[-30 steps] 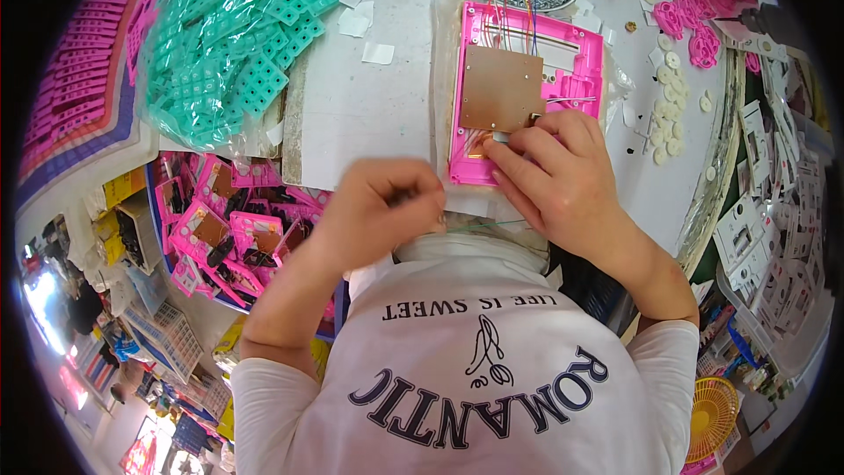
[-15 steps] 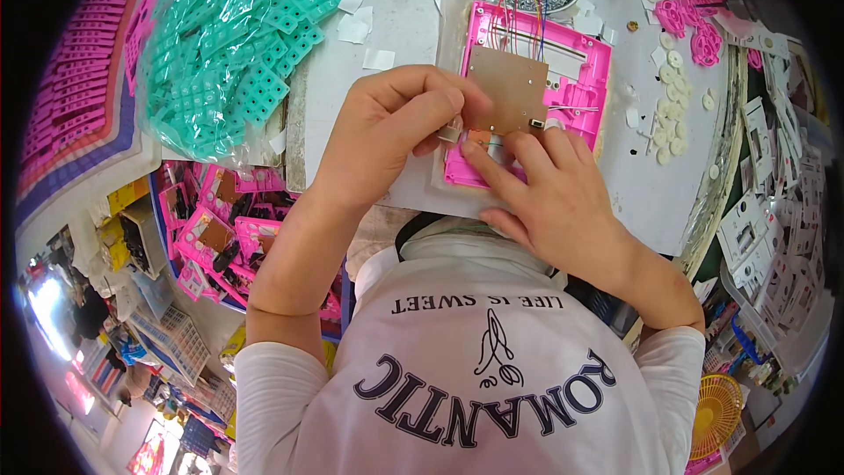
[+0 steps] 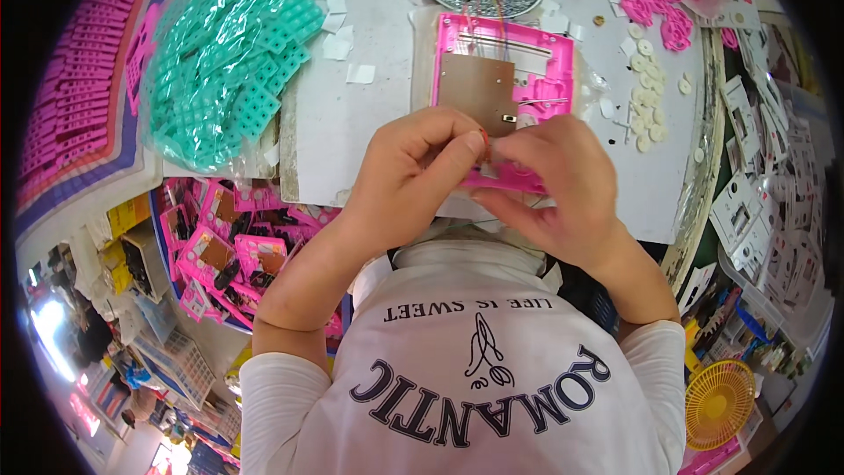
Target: Assembling small components into a pink toy frame using hands and a press tool.
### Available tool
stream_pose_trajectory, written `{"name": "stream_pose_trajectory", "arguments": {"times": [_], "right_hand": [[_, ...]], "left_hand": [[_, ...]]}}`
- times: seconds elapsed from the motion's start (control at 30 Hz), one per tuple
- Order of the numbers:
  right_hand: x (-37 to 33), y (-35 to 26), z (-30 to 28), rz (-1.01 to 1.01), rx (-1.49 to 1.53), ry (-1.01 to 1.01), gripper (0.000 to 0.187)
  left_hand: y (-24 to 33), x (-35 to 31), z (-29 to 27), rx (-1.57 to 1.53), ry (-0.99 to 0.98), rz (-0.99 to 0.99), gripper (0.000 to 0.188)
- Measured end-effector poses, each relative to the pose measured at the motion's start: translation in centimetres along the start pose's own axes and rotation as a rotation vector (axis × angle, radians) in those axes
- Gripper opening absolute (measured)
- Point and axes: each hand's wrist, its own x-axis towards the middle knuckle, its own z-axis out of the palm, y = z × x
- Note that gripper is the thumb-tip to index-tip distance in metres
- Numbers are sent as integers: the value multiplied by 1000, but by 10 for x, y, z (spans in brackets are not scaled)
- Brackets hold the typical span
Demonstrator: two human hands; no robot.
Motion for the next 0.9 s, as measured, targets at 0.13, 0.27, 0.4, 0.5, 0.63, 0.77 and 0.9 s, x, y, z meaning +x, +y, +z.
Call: {"name": "stream_pose_trajectory", "arguments": {"times": [0.13,0.27,0.4,0.5,0.63,0.77,0.9], "right_hand": [[-5,5,9,-54,-54,91,36],[-11,13,-12,133,47,1,25],[-13,12,-33,508,401,-179,17],[-21,-2,-27,250,244,-242,18],[-46,-27,-4,139,169,-254,26],[-50,-26,3,66,115,-286,31],[-45,-31,2,101,55,-308,32]], "left_hand": [[0,-1,9,71,-16,46,18],[11,-1,-2,227,-132,-61,20],[18,27,0,670,-149,121,11],[17,59,5,1105,-384,659,9],[14,79,16,1159,-626,894,13],[3,79,25,1173,-713,827,13],[0,76,34,1220,-579,671,14]]}}
